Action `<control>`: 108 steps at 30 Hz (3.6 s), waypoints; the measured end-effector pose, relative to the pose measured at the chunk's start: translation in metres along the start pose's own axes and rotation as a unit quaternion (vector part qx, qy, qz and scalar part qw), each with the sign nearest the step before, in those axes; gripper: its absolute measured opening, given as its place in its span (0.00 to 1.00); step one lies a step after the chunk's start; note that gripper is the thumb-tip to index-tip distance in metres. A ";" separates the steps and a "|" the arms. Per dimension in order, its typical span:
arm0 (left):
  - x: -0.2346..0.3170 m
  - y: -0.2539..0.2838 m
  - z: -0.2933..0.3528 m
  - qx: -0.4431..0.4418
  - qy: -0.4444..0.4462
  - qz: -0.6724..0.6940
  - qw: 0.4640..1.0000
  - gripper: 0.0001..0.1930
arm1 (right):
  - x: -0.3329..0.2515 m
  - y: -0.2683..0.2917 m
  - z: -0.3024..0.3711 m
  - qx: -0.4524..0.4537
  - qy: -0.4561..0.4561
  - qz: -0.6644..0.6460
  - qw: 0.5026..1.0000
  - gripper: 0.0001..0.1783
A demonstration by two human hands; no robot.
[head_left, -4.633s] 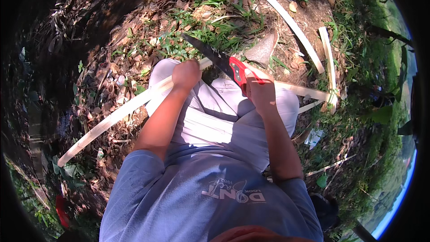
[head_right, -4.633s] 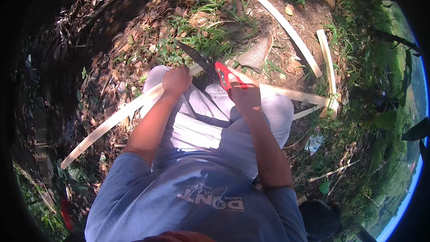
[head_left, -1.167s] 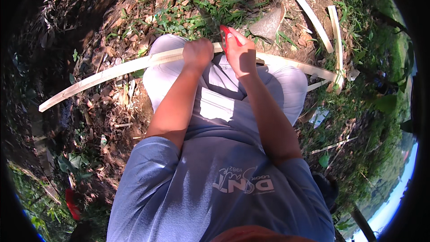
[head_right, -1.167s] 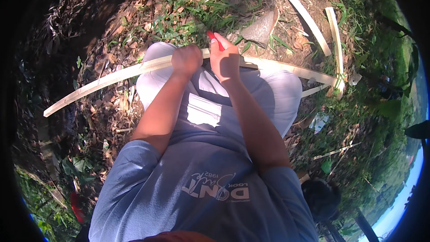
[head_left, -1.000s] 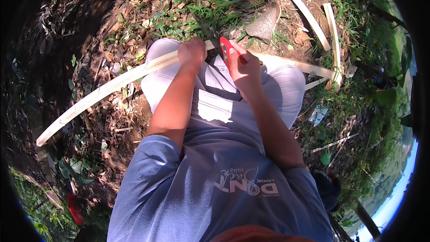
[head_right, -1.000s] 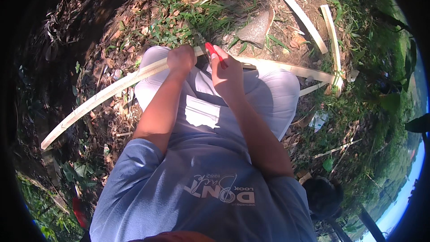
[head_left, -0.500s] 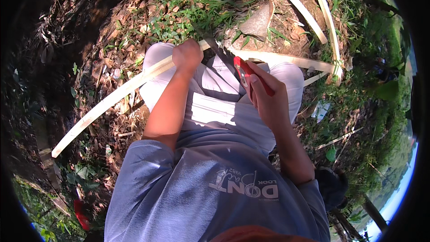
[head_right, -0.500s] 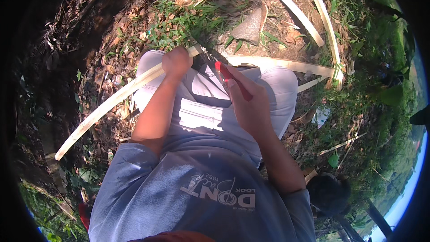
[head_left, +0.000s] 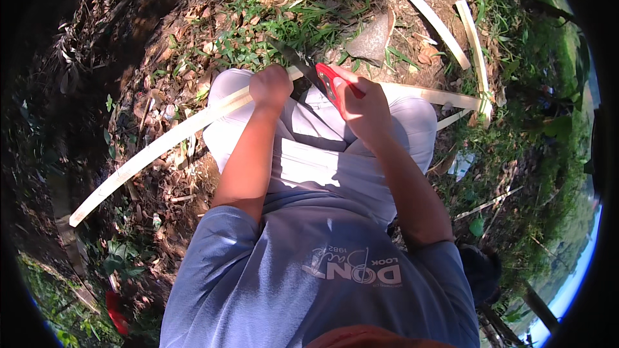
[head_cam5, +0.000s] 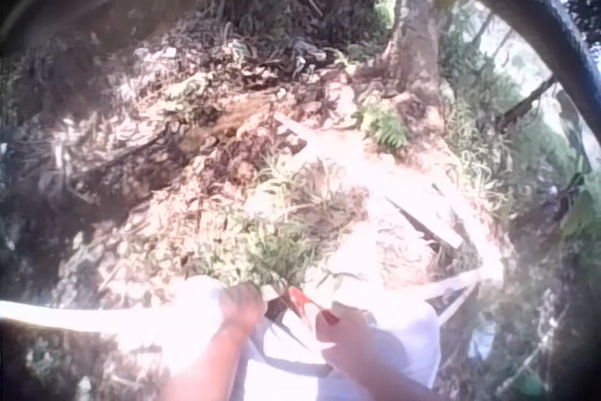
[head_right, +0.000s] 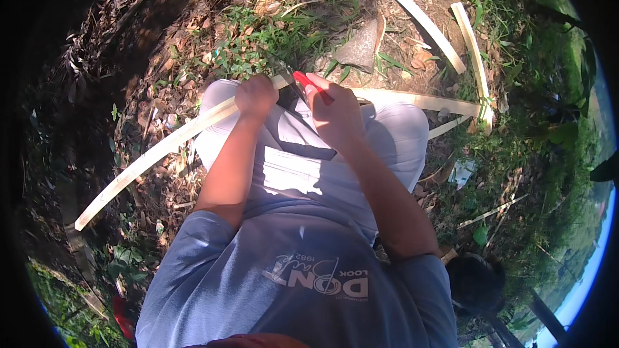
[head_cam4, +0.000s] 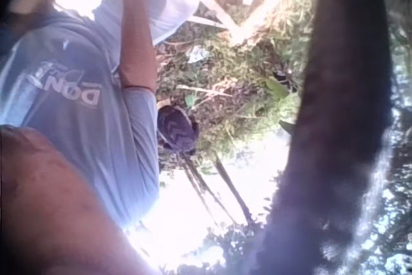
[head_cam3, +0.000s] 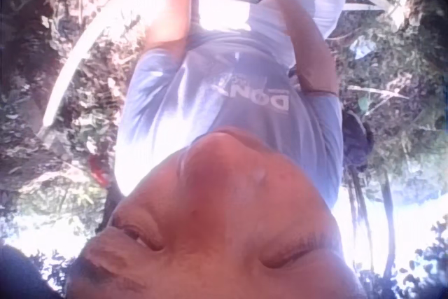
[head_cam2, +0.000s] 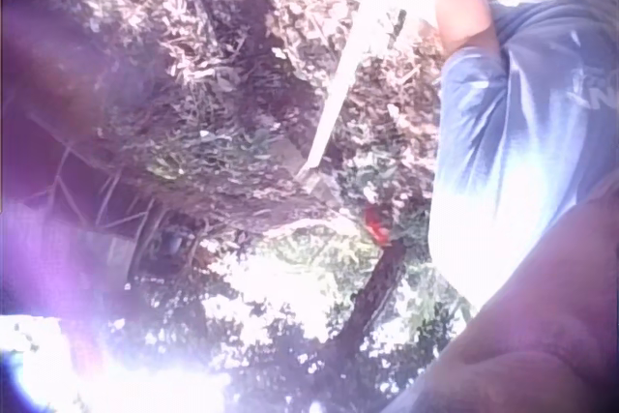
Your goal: The person sits on the ground and uses a red folding saw to cut a thin piece of light-colored wood. They hold the wood with their left hand and saw with their right hand, making repetitive strokes to slice through the material.
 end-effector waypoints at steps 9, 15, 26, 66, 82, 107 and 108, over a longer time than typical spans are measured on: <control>-0.008 0.010 -0.009 0.013 0.013 0.045 0.999 0.12 | -0.049 0.119 0.173 0.071 0.007 -0.072 0.995 0.23; -0.023 0.050 0.002 0.114 -0.032 0.124 0.985 0.14 | -0.023 0.122 0.191 0.211 0.081 -0.183 0.957 0.25; -0.109 0.077 0.051 0.296 -0.013 0.454 0.840 0.18 | -0.015 0.118 0.177 0.192 0.094 -0.186 0.959 0.25; 0.029 0.086 0.036 -0.377 -0.243 0.630 0.634 0.25 | -0.052 0.082 0.166 0.149 0.148 -0.063 0.976 0.32; 0.084 0.050 0.044 -0.150 -0.221 0.355 0.896 0.18 | -0.005 0.039 0.012 0.038 0.127 -0.017 0.991 0.24; 0.064 0.053 0.029 -0.287 -0.204 0.419 0.837 0.17 | -0.034 0.123 0.152 -0.015 0.055 0.162 0.985 0.23; 0.064 0.055 0.028 -0.291 -0.212 0.422 0.832 0.17 | -0.034 0.123 0.152 -0.014 0.065 0.158 0.985 0.23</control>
Point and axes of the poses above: each hand's wrist, its own z-axis away from the middle knuckle, its own y-axis out of the back of the hand, x = y × z, the point moved 4 cm from there along -z, towards the middle knuckle, and after that the axes turned 14 degrees about -z, right-handed, at the moved point
